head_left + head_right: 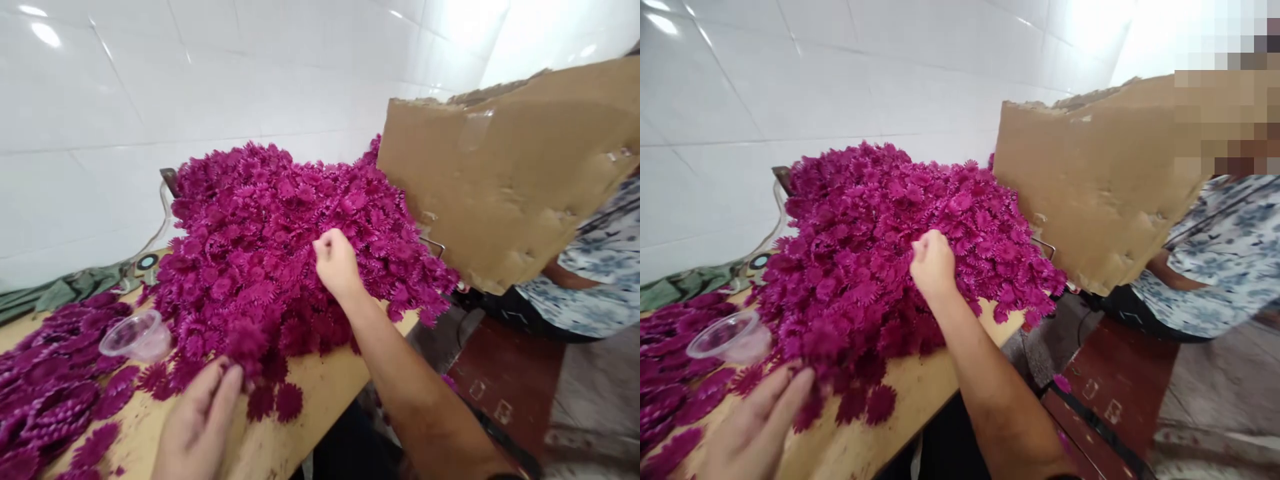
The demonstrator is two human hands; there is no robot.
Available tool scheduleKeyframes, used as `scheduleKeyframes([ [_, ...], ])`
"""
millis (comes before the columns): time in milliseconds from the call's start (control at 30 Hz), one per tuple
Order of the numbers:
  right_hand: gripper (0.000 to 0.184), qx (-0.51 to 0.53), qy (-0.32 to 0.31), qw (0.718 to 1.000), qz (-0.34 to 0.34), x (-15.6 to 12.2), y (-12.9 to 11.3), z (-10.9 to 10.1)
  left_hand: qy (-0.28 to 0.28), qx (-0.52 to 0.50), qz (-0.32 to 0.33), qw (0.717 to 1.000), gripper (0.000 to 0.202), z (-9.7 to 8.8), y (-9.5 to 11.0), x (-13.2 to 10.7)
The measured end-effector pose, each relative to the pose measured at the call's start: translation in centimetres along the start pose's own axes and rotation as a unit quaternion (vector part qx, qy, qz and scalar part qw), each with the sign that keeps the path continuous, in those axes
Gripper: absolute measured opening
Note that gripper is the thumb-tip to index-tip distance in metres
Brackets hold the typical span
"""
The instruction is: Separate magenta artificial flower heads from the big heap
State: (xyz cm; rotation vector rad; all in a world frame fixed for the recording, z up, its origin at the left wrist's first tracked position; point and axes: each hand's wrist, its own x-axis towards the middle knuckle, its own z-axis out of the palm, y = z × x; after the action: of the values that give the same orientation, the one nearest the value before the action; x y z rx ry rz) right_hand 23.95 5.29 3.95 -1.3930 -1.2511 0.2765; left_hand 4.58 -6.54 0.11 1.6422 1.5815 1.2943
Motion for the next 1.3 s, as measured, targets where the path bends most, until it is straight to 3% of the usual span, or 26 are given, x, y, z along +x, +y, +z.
scheduleKeyframes([
  [100,0.008,0.052,-0.138,0.987,-0.067,-2.5,-1.4,-0.1,-0.04,-0.045,-0.028,0.998,0.036,-0.3,0.6,1.5],
  [200,0.029,0.12,-0.292,0.947,-0.061,-5.9,-3.2,-0.1,-0.054,-0.062,-0.031,0.996,0.04,0.3,1.1,2.3],
  [267,0.033,0.107,-0.343,0.929,-0.093,-7.5,-3.9,-0.3,-0.061,-0.058,-0.026,0.996,0.04,0.7,1.0,2.2],
  [367,0.017,0.048,-0.327,0.931,-0.153,-8.6,-3.9,-0.3,-0.074,-0.044,-0.009,0.996,0.036,1.0,0.5,1.9],
  [467,0.028,0.024,-0.3,0.945,-0.129,-8.9,-3.6,0.6,-0.098,0.009,0.015,0.995,0.031,1.1,0.2,2.1],
  [600,0.029,0.013,-0.261,0.958,-0.119,-8.1,-3.6,2.8,-0.016,0.071,0.044,0.996,0.025,1.3,0.6,2.5],
  [700,0.024,0.031,-0.176,0.979,-0.094,-5.1,-3.1,3.4,0.015,0.059,0.072,0.996,0.025,0.9,0.9,1.2],
  [767,0.026,0.023,-0.073,0.997,0.008,-2.1,-2.3,2.7,-0.029,0.049,0.102,0.993,0.025,0.3,1.0,0.0],
  [800,0.026,0.017,-0.038,0.999,0.032,-0.8,-1.9,2.3,-0.025,0.04,0.106,0.993,0.024,0.0,1.0,-0.4],
  [867,0.017,0.012,-0.016,1.0,-0.003,0.9,-1.6,1.5,-0.029,0.018,0.077,0.996,0.024,-0.5,1.1,-0.4],
  [900,0.011,0.004,-0.032,0.999,-0.025,1.1,-1.6,1.3,-0.041,0.005,0.055,0.998,0.026,-0.7,1.1,0.0],
  [1000,0.046,-0.011,-0.11,0.991,-0.073,-0.3,-2.2,1.3,-0.053,-0.051,0.025,0.997,0.021,-0.8,1.4,1.8],
  [1067,0.052,0.004,-0.16,0.983,-0.093,-2.3,-2.8,1.5,-0.06,-0.083,0.016,0.995,0.019,-0.4,1.2,2.6],
  [1200,0.027,0.086,-0.322,0.938,-0.093,-6.3,-3.6,1.3,-0.063,-0.128,-0.016,0.99,0.022,0.5,0.0,3.1],
  [1300,0.013,0.088,-0.355,0.927,-0.086,-8.1,-3.7,1.1,-0.048,-0.145,-0.024,0.988,0.025,1.0,-0.8,3.3],
])
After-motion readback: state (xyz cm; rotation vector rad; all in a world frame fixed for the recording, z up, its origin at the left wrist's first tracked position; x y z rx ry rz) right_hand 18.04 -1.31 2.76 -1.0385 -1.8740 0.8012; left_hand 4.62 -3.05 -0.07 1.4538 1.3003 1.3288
